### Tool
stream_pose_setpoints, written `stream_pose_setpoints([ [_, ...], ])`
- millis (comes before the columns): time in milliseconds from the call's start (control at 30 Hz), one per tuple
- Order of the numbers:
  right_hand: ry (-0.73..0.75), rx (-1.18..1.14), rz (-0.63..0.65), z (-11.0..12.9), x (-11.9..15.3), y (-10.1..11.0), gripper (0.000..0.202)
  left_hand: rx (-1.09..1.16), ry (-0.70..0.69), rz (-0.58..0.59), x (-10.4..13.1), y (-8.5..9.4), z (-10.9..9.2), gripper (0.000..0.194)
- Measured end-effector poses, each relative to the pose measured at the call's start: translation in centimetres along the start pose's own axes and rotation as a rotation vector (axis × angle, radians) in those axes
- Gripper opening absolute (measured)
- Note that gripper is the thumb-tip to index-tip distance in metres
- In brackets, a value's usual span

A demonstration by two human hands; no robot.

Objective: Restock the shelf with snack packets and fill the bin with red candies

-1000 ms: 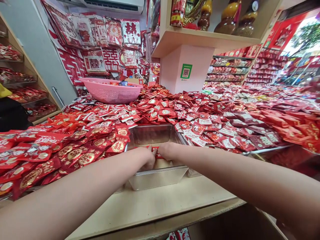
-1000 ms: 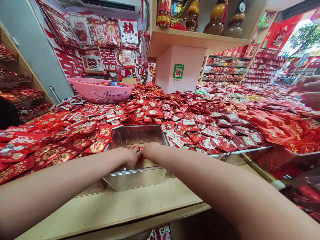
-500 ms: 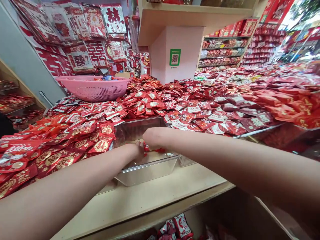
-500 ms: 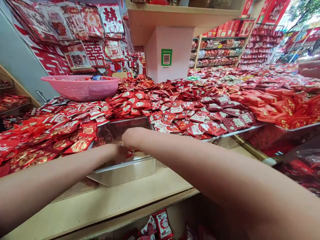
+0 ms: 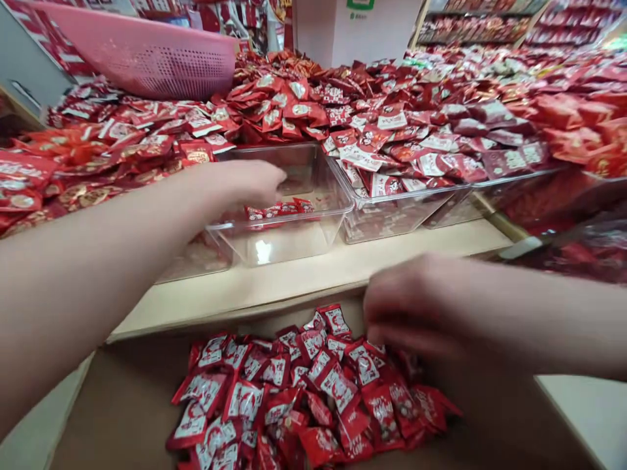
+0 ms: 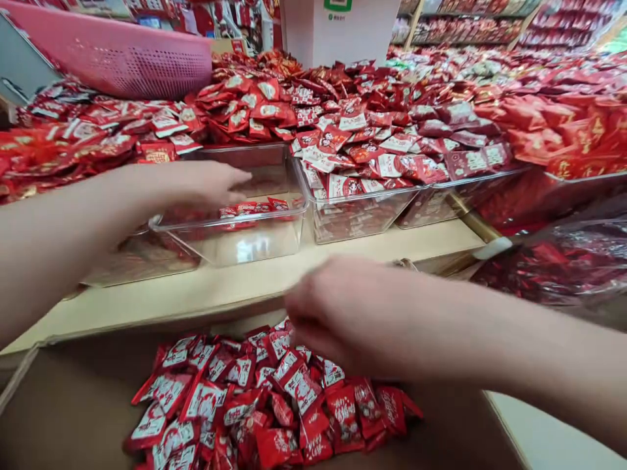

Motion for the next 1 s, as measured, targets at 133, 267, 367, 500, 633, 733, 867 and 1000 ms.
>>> stream_pose_setpoints([
  [133,0.014,-0.052,0.213,-0.7,0.8,-9.7,0.013,0.195,-0.307,-0.363,8.4,7.6,-4.8,0.034],
  [267,-0.050,0.084,0.203,-2.2,-2.4,-17.6,0.032,0.460,-0.339,-0.362,16.9,7.0,-6.1,0.023],
  [367,-0.107,0.148,0.128,-3.1,-3.8,-20.0,0.033,0.679,-0.118,-0.240,19.2,2.8,-4.3,0.022],
  [500,-0.030,0.121,0.035,-2.2,-3.3,-18.1,0.017,1.094,0.276,-0.037,20.5,-3.2,-1.9,0.026],
  [633,0.119,0.018,-0.261,0.9,-1.8,-12.2,0.017,1.241,0.469,0.195,22.0,-6.5,-3.3,0.038],
  [733,0.231,-0.084,-0.495,3.6,-0.3,-8.8,0.012,1.573,0.573,0.485,23.3,-7.6,-6.8,0.044],
  [867,0.209,-0.209,-0.597,4.6,1.0,-7.0,0.023,1.794,0.627,0.395,22.9,-6.7,-8.0,0.050],
  [1000,0.008,-0.656,-0.513,3.0,1.2,-6.6,0.031,1.772,0.645,0.236,22.0,-5.7,-7.0,0.042],
])
Point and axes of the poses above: each hand's wrist, its own x-axis away from the middle knuckle, its own y-axis out of the back of the hand, z = x × y, the point moved 8 cm from there along -x, towards the middle knuckle, and after that the axes turned 13 degrees about -z, right-handed, at the moved point
